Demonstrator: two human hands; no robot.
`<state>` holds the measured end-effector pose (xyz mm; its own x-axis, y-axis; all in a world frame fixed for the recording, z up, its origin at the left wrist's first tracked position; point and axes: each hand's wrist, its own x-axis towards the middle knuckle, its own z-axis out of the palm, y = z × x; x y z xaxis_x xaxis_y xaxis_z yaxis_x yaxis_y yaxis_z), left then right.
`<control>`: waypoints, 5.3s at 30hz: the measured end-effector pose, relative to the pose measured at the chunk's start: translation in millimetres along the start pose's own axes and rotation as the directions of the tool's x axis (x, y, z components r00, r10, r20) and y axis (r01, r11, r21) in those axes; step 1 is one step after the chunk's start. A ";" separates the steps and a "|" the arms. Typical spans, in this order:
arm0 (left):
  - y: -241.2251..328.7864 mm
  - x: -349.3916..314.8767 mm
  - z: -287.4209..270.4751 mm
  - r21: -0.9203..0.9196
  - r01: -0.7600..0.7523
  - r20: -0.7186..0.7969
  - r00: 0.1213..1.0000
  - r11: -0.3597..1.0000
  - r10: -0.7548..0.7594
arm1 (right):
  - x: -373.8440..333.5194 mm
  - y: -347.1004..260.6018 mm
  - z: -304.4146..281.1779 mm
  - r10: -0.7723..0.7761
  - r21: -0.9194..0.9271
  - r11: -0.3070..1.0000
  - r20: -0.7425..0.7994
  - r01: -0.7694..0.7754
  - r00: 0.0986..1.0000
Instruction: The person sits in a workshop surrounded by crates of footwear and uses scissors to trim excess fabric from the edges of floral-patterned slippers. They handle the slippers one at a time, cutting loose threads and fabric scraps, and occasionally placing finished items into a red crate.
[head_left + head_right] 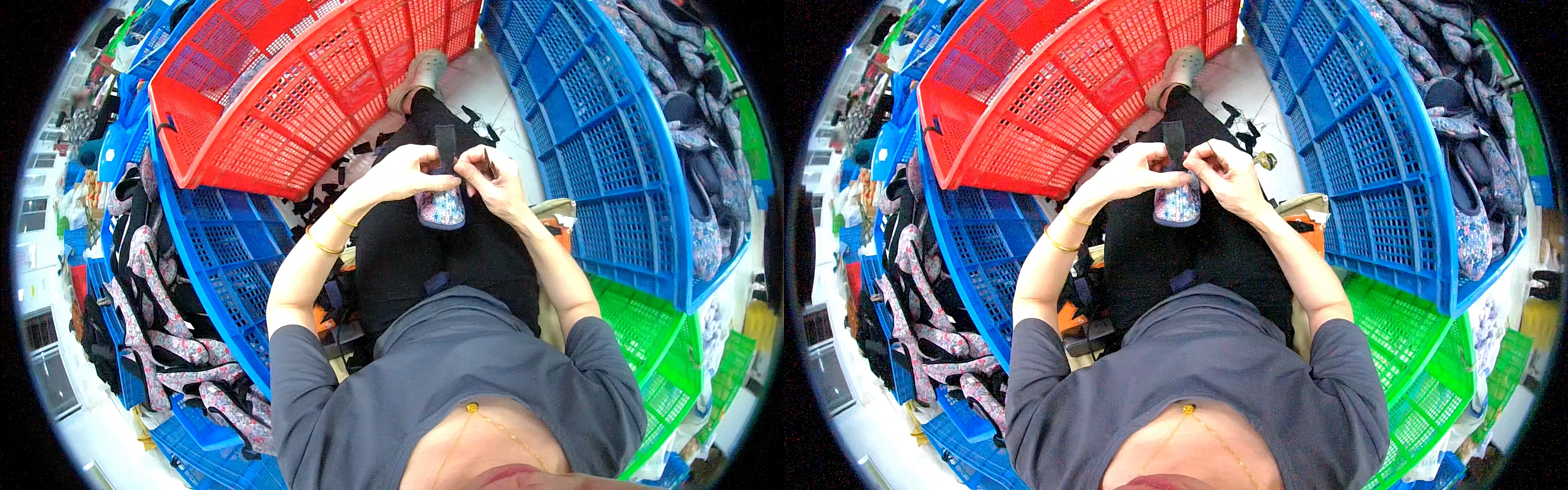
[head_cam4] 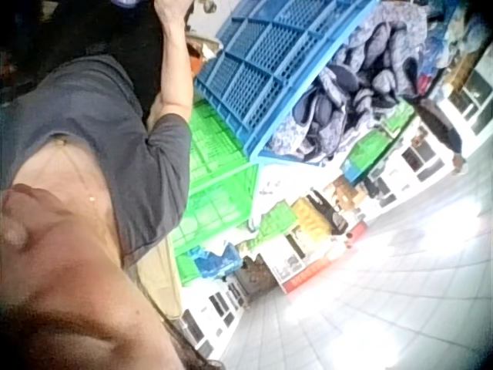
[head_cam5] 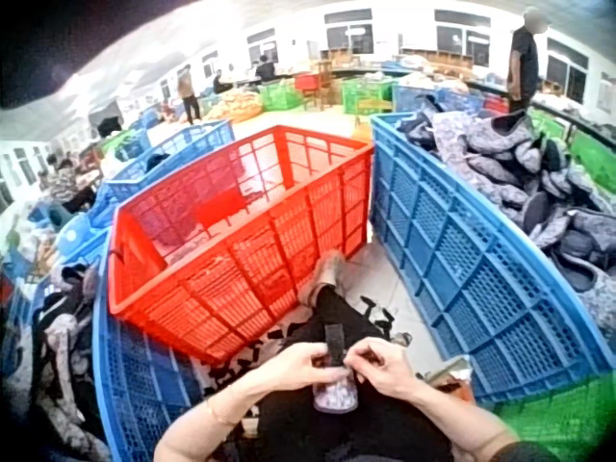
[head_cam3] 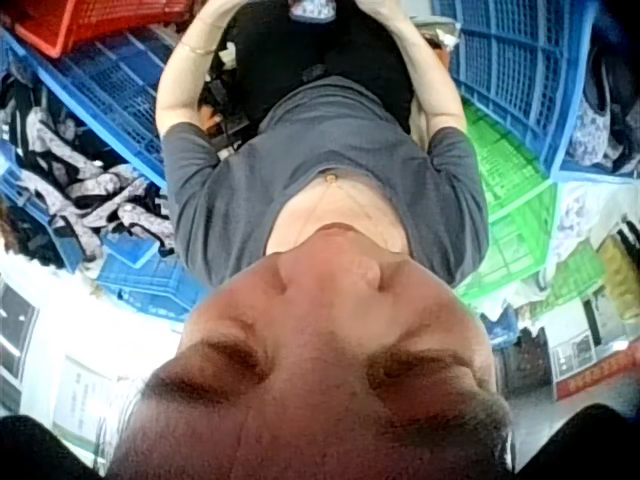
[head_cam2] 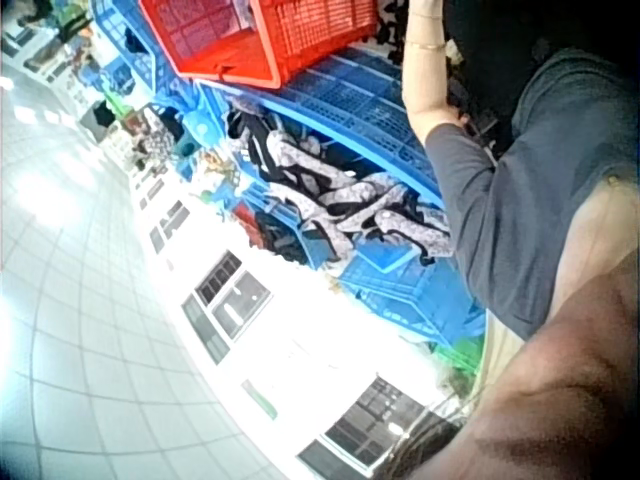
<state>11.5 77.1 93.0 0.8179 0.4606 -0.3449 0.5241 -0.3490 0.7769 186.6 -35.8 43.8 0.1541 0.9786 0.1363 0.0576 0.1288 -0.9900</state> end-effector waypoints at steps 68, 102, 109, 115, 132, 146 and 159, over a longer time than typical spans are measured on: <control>4.0 8.2 -28.0 0.085 -0.459 -0.338 0.821 0.884 0.459 | 69.9 -31.7 -18.5 -0.075 -0.492 0.761 0.580 0.423 0.811; -5.3 -84.7 148.4 0.215 -0.458 -0.701 0.542 0.863 0.463 | -74.5 53.3 64.6 0.262 0.778 0.211 0.539 -0.592 0.801; 5.8 -96.4 130.3 0.523 -0.235 -0.618 0.558 0.819 0.554 | -36.6 53.2 35.1 0.332 0.715 0.547 0.291 -0.435 0.897; 11.4 -90.5 138.8 0.478 -0.207 -0.706 0.488 0.854 0.513 | -29.7 49.9 18.5 0.288 0.648 0.709 0.092 -0.277 0.953; 14.1 -91.0 147.9 0.461 -0.223 -0.650 0.574 0.859 0.498 | -23.3 23.8 -11.4 -0.057 0.476 0.880 0.088 0.008 0.995; 20.6 -56.7 69.1 -0.331 -0.581 -0.835 0.548 0.744 0.056 | -34.6 4.1 18.0 -0.012 0.025 1.000 -0.178 0.017 0.984; -31.5 -51.7 79.4 -0.782 -0.610 -0.621 0.780 0.126 -0.080 | -48.1 -44.1 11.7 -0.019 -0.526 0.848 -0.157 -0.067 0.987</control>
<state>-28.5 -0.6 44.6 0.4479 0.8941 -0.0041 -0.6189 0.3134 0.7203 165.1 -86.7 80.5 0.3060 0.9387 0.1591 0.5570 -0.0410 -0.8295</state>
